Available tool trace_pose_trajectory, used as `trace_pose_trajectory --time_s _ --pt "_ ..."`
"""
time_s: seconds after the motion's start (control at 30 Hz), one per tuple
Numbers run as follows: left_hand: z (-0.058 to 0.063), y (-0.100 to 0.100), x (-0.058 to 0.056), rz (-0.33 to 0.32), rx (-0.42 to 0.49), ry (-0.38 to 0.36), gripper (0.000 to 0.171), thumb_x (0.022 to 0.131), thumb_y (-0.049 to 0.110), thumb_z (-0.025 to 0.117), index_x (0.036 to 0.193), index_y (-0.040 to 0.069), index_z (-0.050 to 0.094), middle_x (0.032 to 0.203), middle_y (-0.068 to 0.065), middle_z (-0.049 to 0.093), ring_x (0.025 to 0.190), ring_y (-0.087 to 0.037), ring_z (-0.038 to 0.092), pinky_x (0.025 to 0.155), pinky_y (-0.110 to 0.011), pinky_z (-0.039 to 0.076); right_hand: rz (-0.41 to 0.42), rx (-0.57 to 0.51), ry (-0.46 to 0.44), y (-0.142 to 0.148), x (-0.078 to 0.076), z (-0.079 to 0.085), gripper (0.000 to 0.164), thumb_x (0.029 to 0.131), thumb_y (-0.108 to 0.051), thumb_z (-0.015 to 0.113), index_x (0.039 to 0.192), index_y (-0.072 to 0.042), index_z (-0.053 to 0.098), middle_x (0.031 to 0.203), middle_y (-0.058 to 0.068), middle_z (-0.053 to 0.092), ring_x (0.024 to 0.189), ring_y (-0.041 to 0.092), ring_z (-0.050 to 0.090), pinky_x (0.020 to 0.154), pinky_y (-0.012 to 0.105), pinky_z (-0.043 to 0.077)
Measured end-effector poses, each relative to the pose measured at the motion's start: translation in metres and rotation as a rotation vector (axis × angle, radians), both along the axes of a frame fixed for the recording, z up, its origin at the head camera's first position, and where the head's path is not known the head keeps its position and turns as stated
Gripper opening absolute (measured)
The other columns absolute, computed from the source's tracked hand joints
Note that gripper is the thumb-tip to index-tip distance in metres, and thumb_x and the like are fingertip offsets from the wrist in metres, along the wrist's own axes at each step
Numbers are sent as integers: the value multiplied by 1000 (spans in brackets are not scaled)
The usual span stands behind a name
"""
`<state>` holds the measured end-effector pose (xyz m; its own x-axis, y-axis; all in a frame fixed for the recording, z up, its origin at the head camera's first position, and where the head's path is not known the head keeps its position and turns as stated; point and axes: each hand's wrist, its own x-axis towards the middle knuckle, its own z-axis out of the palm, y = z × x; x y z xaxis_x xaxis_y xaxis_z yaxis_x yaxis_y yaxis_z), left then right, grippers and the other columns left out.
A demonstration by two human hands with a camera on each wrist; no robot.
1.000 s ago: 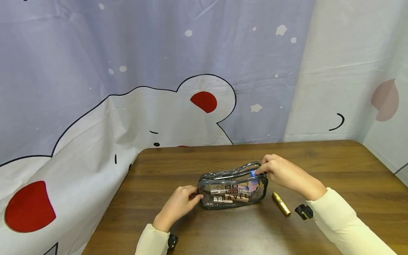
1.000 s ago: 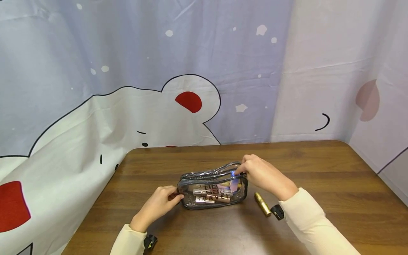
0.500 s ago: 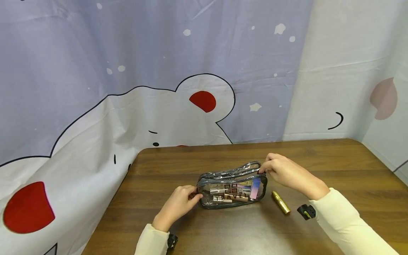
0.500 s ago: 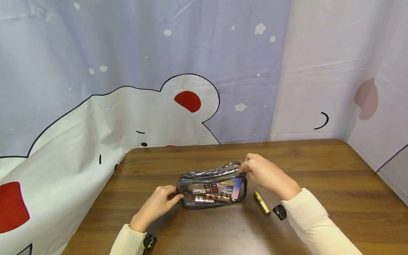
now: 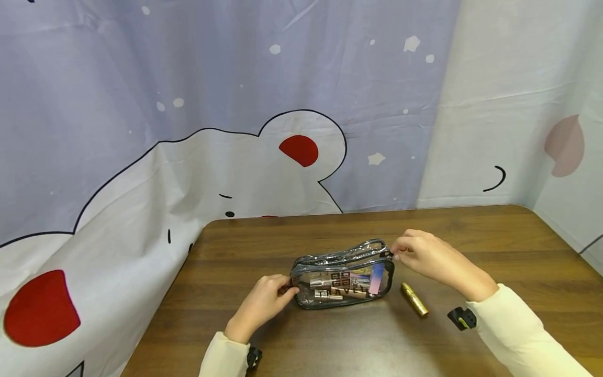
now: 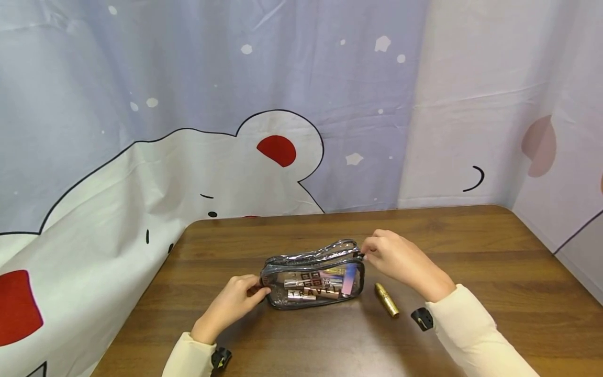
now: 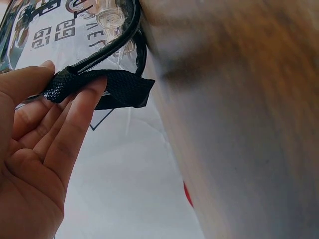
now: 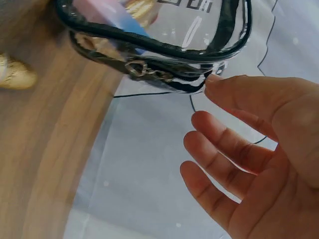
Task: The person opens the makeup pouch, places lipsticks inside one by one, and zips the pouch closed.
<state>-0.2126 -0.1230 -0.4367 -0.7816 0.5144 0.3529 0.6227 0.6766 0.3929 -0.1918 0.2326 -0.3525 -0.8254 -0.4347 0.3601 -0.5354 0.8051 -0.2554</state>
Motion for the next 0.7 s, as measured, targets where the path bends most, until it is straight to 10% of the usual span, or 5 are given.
trace_pose_trajectory --time_s 0.7 --pt "-2 0 0 -4 4 19 25 84 22 64 64 19 49 61 11 41 52 0 36 46 -15 32 -168 -4 -113 23 14 -33 17 79 -19 68 93 -11 65 80 -6 58 72 9 54 59 28 45"
